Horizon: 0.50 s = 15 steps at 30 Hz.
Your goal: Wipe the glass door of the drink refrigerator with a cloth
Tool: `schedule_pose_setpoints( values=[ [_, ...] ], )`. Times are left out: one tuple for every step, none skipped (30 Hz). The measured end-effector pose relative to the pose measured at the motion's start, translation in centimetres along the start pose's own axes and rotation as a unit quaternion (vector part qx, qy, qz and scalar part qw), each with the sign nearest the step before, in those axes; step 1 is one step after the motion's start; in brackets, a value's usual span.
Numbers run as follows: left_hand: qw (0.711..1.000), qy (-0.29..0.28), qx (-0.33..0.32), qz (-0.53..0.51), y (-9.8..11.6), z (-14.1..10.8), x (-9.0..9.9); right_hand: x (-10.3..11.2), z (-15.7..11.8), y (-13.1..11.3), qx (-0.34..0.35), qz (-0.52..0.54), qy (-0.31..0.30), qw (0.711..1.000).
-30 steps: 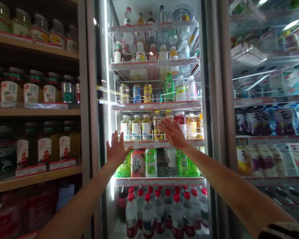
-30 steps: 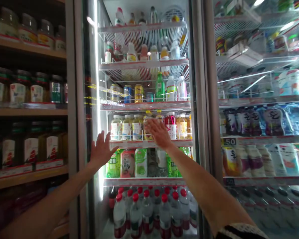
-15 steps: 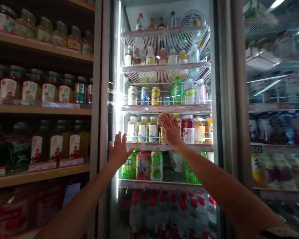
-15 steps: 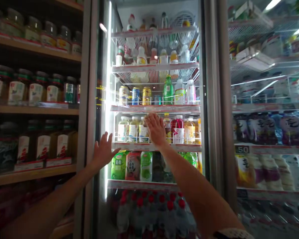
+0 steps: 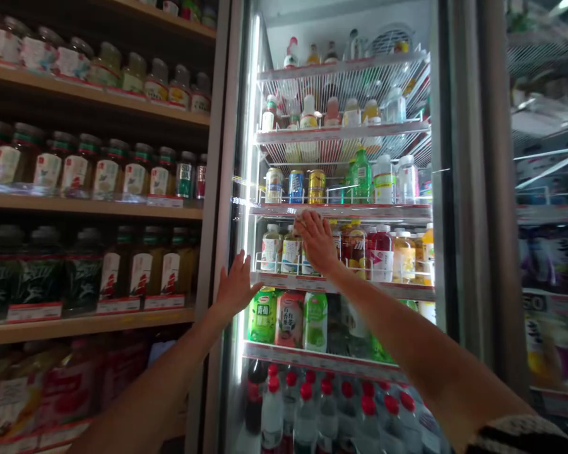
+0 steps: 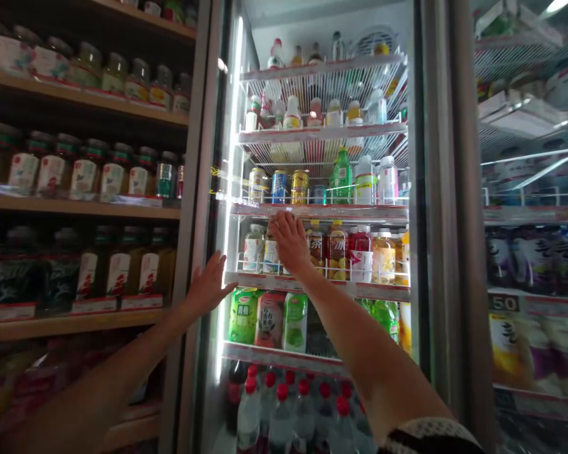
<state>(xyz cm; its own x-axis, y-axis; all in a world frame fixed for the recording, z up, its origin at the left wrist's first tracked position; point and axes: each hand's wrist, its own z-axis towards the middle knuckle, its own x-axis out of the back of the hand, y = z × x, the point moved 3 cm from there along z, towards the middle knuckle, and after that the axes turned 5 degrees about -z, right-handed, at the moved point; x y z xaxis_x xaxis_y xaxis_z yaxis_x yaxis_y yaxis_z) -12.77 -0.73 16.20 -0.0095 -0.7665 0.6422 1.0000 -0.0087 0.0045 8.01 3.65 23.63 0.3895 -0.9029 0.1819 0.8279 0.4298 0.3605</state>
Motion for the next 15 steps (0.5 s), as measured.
schedule_pose_setpoints(
  values=[
    [1.0, 0.001, -0.005, -0.001, -0.3, 0.0, 0.0, -0.3, -0.5, -0.9, 0.043, 0.004, -0.016, 0.999],
    [1.0, 0.002, -0.005, -0.002, -0.6, 0.0, 0.0, -0.6, -1.1, -2.0, 0.099, 0.009, -0.036, 0.994],
    [1.0, 0.004, 0.002, -0.004, -0.9, 0.0, 0.1, -0.8, -1.5, -2.9, 0.156, 0.013, -0.055, 0.986],
    [1.0, 0.009, 0.012, -0.006, -1.2, 0.1, 0.1, -1.0, -1.6, -3.6, 0.2, 0.015, -0.067, 0.977],
    [1.0, 0.015, 0.022, -0.008, -1.6, 0.2, 0.3, -1.1, -1.1, -4.0, 0.219, 0.014, -0.071, 0.973],
    [0.999, 0.022, 0.031, -0.011, -1.9, 0.3, 0.4, -1.2, -0.1, -4.1, 0.208, 0.011, -0.068, 0.976],
    [0.999, 0.029, 0.04, -0.015, -2.1, 0.5, 0.6, -1.2, 1.4, -3.9, 0.173, 0.005, -0.057, 0.983],
    [0.998, 0.036, 0.045, -0.017, -2.4, 0.6, 0.9, -1.3, 3.2, -3.7, 0.122, 0.0, -0.043, 0.992],
    [0.998, 0.042, 0.047, -0.018, -2.6, 0.8, 1.1, -1.4, 4.8, -3.5, 0.077, -0.002, -0.031, 0.997],
    [0.998, 0.047, 0.047, -0.018, -2.8, 0.9, 1.4, -1.7, 6.2, -3.6, 0.045, 0.0, -0.023, 0.999],
    [0.997, 0.052, 0.048, -0.017, -3.1, 1.1, 1.7, -2.1, 7.2, -4.1, 0.032, 0.006, -0.019, 0.999],
    [0.997, 0.058, 0.051, -0.014, -3.4, 1.2, 2.0, -2.5, 7.6, -4.9, 0.038, 0.015, -0.02, 0.999],
    [0.996, 0.063, 0.056, -0.011, -3.8, 1.3, 2.3, -3.0, 7.5, -6.0, 0.058, 0.026, -0.022, 0.998],
    [0.996, 0.066, 0.062, -0.006, -4.2, 1.3, 2.6, -3.6, 6.9, -7.3, 0.09, 0.038, -0.026, 0.995],
    [0.995, 0.067, 0.07, -0.001, -4.7, 1.4, 2.9, -4.1, 6.2, -8.6, 0.13, 0.05, -0.029, 0.99]
  ],
)
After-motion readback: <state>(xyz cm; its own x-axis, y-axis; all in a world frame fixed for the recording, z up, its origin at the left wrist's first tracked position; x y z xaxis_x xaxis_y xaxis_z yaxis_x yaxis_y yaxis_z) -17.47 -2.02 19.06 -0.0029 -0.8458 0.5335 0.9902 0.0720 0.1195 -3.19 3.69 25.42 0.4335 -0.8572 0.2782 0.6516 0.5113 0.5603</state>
